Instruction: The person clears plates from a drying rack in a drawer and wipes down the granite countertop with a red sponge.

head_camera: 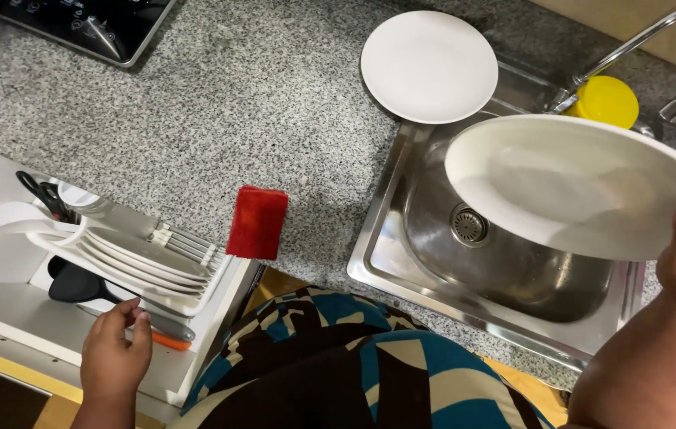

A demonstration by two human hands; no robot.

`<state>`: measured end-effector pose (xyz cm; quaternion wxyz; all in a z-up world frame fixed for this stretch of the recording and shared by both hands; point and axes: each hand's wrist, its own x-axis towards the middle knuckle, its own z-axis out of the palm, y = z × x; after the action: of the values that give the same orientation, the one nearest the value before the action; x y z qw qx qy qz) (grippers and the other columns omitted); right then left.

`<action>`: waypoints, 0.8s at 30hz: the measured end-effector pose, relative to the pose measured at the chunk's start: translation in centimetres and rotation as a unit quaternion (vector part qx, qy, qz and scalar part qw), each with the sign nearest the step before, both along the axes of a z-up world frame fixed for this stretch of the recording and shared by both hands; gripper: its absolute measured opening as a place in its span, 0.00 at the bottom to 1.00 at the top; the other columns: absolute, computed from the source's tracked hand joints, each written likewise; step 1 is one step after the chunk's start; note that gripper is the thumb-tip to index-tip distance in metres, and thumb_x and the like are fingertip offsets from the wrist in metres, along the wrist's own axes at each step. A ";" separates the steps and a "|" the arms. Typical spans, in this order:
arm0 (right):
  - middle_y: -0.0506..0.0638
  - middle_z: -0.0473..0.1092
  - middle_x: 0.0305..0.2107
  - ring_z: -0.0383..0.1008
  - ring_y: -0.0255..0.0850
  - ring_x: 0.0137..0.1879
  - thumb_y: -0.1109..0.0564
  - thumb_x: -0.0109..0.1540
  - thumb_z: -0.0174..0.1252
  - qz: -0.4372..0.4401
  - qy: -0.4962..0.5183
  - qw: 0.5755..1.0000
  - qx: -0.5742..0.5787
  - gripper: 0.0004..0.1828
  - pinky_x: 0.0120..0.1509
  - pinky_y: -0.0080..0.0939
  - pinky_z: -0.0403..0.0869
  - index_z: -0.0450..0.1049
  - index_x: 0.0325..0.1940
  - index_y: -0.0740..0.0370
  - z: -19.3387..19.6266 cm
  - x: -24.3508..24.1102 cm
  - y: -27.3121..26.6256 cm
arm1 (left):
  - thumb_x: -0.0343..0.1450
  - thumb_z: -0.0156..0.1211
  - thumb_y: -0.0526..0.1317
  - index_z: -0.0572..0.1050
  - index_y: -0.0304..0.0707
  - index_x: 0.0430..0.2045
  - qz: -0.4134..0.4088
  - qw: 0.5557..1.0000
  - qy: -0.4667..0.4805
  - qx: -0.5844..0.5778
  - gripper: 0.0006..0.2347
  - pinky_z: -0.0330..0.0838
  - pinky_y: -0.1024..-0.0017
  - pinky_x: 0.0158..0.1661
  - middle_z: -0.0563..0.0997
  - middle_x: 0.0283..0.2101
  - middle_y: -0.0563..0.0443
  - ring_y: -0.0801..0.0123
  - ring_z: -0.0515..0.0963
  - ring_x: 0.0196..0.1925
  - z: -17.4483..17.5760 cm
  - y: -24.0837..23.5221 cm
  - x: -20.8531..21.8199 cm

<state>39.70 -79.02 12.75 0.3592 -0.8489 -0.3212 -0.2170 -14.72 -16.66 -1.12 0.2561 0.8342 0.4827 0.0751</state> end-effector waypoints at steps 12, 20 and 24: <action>0.39 0.76 0.51 0.85 0.35 0.52 0.54 0.63 0.72 -0.247 0.141 0.875 0.392 0.17 0.55 0.46 0.88 0.67 0.33 0.53 -3.2 3.5 6.5 | 0.74 0.55 0.41 0.76 0.39 0.58 0.124 0.966 -0.094 -0.207 0.17 0.64 0.67 0.61 0.81 0.52 0.48 0.66 0.78 0.55 4.6 -1.7 3.9; 0.46 0.75 0.35 0.76 0.38 0.37 0.56 0.60 0.72 -0.165 0.435 0.771 0.434 0.15 0.36 0.45 0.77 0.69 0.41 0.48 -2.4 -1.0 24.3 | 0.72 0.52 0.47 0.73 0.41 0.54 0.098 0.918 -0.181 -0.340 0.18 0.71 0.63 0.59 0.79 0.60 0.47 0.59 0.78 0.61 15.1 -0.3 13.0; 0.48 0.75 0.36 0.78 0.46 0.39 0.58 0.62 0.66 -0.065 0.546 0.727 0.410 0.15 0.38 0.56 0.79 0.64 0.36 0.46 -4.1 -3.6 33.5 | 0.69 0.39 0.58 0.65 0.39 0.64 -0.041 0.805 -0.298 -0.512 0.31 0.75 0.51 0.60 0.75 0.62 0.39 0.47 0.79 0.62 19.3 2.3 15.0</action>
<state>36.11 -45.48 8.68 0.7709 -0.6096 0.1067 0.1508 0.30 -14.39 18.17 0.7799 0.5376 0.3165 0.0519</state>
